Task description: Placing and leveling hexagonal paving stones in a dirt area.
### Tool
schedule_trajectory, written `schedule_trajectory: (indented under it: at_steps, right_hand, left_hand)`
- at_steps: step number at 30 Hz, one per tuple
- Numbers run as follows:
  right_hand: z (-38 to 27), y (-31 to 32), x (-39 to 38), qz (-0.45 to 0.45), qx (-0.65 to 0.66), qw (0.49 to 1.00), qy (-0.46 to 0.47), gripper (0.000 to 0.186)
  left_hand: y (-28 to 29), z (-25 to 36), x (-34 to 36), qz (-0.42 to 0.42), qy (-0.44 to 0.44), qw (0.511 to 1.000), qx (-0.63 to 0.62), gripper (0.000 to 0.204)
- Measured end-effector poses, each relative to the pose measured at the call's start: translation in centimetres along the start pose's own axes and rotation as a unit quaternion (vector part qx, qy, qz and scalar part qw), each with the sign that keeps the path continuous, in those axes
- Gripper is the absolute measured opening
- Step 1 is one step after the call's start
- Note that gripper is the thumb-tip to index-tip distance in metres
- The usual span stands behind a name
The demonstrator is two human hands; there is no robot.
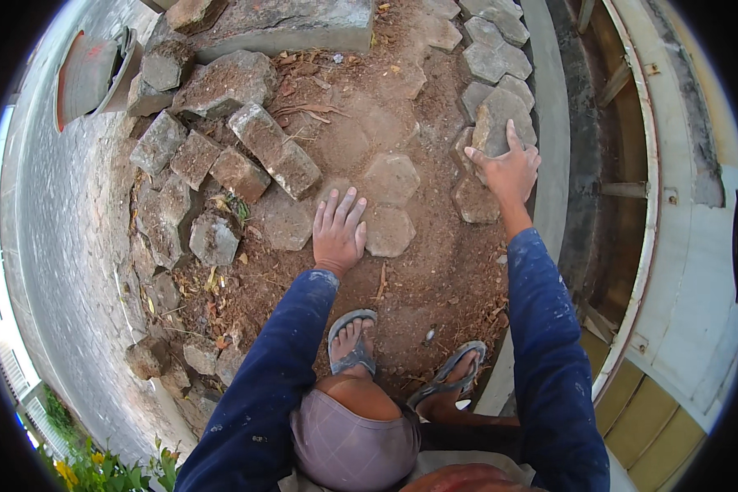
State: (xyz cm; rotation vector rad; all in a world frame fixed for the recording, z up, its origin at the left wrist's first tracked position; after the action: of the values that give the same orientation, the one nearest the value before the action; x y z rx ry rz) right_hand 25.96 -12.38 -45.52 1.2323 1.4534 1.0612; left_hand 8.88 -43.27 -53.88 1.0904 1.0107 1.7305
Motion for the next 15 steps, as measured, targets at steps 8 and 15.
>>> schedule_trajectory:
  at_steps: [8,15]
  right_hand:
    - [-10.0,-1.4,1.5,0.033,0.069,0.995,0.057,0.112]
    - [-11.5,-4.8,3.2,-0.056,0.075,0.995,0.04,0.107]
  left_hand:
    - [-0.2,0.1,0.1,-0.003,0.0,1.0,-0.004,0.047]
    - [0.0,-0.1,-0.7,0.005,-0.001,1.0,0.006,0.046]
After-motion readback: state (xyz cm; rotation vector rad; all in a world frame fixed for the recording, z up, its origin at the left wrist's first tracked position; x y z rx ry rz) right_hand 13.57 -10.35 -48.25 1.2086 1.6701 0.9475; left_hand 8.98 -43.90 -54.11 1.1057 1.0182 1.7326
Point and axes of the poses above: each hand's wrist, its own x-axis towards the middle knuckle, its own y-axis out of the back of the hand, z = x × y, the point moved 10 cm from there along x, towards the middle knuckle, and after that the axes turned 10 degrees about -y, right-handed, at the moved point
